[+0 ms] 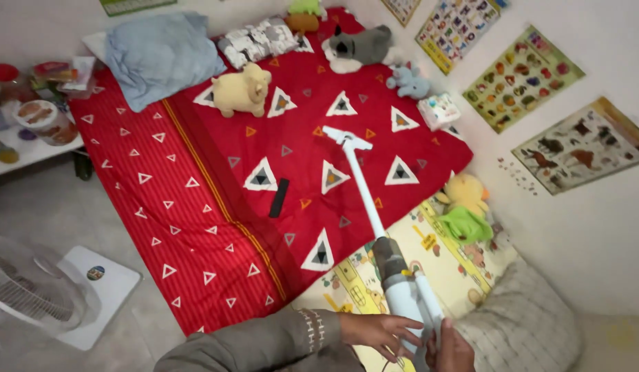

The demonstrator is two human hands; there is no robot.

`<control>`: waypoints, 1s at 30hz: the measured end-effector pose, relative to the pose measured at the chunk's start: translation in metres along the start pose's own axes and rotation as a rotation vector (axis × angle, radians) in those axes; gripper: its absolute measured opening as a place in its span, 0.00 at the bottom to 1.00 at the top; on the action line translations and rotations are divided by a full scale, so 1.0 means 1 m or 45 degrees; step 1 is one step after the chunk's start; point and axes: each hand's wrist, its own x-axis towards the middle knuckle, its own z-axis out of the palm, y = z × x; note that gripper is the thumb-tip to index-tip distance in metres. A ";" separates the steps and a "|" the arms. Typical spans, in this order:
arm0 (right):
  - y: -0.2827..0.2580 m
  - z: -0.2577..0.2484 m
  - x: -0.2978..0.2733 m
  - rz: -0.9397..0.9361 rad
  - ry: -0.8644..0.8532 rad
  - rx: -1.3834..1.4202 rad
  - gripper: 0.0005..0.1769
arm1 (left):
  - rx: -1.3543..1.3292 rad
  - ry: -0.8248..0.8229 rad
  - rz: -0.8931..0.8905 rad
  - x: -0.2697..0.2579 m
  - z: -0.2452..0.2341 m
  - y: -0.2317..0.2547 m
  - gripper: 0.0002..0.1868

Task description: The person vacuums a floor mat, the floor, and a bed using a vacuum cleaner, then detaches the vacuum nozzle and hangs the vacuum cleaner on a wall hook.

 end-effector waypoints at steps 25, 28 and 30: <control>-0.208 0.318 0.303 -0.312 -0.229 0.003 0.30 | 0.096 1.067 0.024 0.068 -0.251 0.116 0.45; -0.208 0.355 0.340 -0.388 -0.240 -0.106 0.31 | 0.122 1.159 0.105 0.084 -0.323 0.086 0.45; -0.196 0.378 0.356 -0.402 -0.256 -0.115 0.32 | 0.021 1.202 0.122 0.084 -0.346 0.084 0.45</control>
